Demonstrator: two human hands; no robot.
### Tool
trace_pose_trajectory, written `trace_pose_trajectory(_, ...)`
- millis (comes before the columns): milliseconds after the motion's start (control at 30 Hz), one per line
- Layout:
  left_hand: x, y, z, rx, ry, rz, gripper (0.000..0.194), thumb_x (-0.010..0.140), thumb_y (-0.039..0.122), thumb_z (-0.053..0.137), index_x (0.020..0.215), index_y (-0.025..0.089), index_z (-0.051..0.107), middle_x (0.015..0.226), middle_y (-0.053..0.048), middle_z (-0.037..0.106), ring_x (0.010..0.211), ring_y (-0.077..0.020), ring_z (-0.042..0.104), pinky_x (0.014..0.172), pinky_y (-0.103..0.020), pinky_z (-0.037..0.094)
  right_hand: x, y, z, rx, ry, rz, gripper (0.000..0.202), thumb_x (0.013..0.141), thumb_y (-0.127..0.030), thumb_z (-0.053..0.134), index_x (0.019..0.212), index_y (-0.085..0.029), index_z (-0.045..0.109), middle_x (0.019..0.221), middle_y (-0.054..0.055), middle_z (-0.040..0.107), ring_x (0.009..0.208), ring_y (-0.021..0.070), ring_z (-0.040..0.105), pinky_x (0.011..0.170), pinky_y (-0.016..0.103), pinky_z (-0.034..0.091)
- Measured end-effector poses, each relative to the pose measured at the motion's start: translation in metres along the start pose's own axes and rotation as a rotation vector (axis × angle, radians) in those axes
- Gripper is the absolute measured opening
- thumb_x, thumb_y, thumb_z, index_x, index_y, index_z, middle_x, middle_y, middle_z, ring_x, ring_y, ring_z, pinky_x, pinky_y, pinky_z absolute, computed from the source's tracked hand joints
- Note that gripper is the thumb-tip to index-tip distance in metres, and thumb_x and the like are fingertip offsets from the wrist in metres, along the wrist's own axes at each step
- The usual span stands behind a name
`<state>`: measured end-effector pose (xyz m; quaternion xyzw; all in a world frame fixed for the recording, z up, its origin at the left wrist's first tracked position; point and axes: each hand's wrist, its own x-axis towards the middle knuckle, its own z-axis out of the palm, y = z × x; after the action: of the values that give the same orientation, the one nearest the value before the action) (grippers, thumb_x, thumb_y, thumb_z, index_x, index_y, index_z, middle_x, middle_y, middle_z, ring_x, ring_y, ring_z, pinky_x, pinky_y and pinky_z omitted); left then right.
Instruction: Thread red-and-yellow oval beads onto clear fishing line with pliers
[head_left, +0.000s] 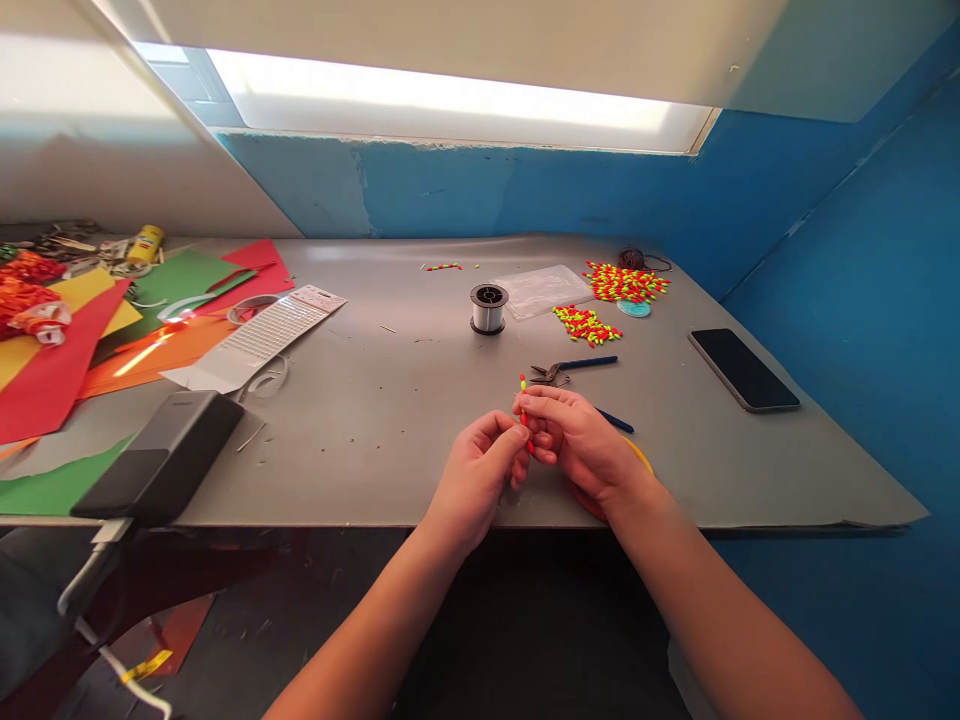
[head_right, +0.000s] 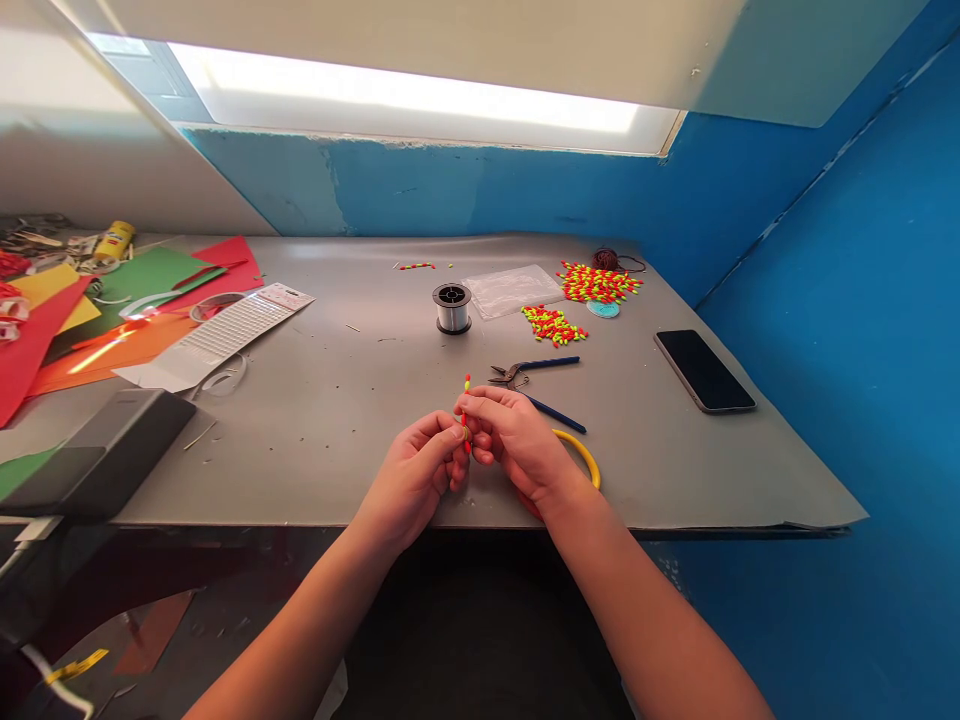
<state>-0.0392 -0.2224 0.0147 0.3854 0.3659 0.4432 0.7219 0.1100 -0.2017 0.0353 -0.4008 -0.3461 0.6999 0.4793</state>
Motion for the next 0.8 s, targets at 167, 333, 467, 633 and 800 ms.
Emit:
trace_pose_trajectory(167,0.0007,0.0015,0.0010,-0.015,0.011,-0.008,0.025,0.095,0.036,0.070,0.080,0.019,0.059,0.069,0.001,0.061,0.059,-0.0099,0.051,0.055,-0.022,0.039,0.0002,-0.0006,0.0004,0.001,0.004,0.000,0.022,0.082,-0.033,0.086,0.079,-0.017,0.072,0.074,-0.002,0.057,0.057,0.0084,0.040,0.045,0.022,0.033)
trace_pose_trajectory(333,0.0007,0.0036,0.0044,-0.047,0.029,-0.023,0.028,0.097,0.040,0.064,0.081,0.018,0.060,0.071,0.000,0.059,0.058,-0.0100,0.050,0.052,-0.022,0.040,0.0002,-0.0010,-0.0004,-0.008,0.001,0.009,0.021,0.083,-0.034,0.085,0.081,-0.018,0.073,0.074,-0.002,0.059,0.057,0.0083,0.042,0.045,0.022,0.033)
trace_pose_trajectory(467,0.0011,0.0034,0.0044,-0.053,0.054,-0.012,0.030,0.095,0.043,0.068,0.080,0.018,0.060,0.069,0.001,0.058,0.058,-0.0095,0.050,0.053,-0.022,0.041,0.0000,-0.0004,-0.0008,-0.017,-0.014,0.017,0.021,0.083,-0.035,0.086,0.082,-0.018,0.074,0.072,-0.002,0.060,0.057,0.0088,0.044,0.046,0.022,0.032)
trace_pose_trajectory(633,0.0019,0.0015,0.0035,-0.054,0.072,0.017,0.028,0.092,0.041,0.073,0.082,0.018,0.061,0.068,0.002,0.058,0.057,-0.0086,0.049,0.055,-0.021,0.040,-0.0009,-0.0005,0.0009,-0.038,-0.019,0.022,0.022,0.082,-0.036,0.086,0.082,-0.018,0.075,0.071,-0.002,0.062,0.056,0.0089,0.048,0.046,0.022,0.032)
trace_pose_trajectory(800,0.0031,-0.0008,0.0038,-0.051,0.071,0.021,0.029,0.091,0.043,0.076,0.083,0.018,0.063,0.066,0.002,0.058,0.056,-0.0080,0.048,0.055,-0.021,0.039,-0.0013,-0.0015,0.0013,-0.054,-0.013,0.021,0.024,0.080,-0.038,0.088,0.081,-0.018,0.076,0.068,-0.002,0.062,0.055,0.0092,0.049,0.046,0.023,0.032)
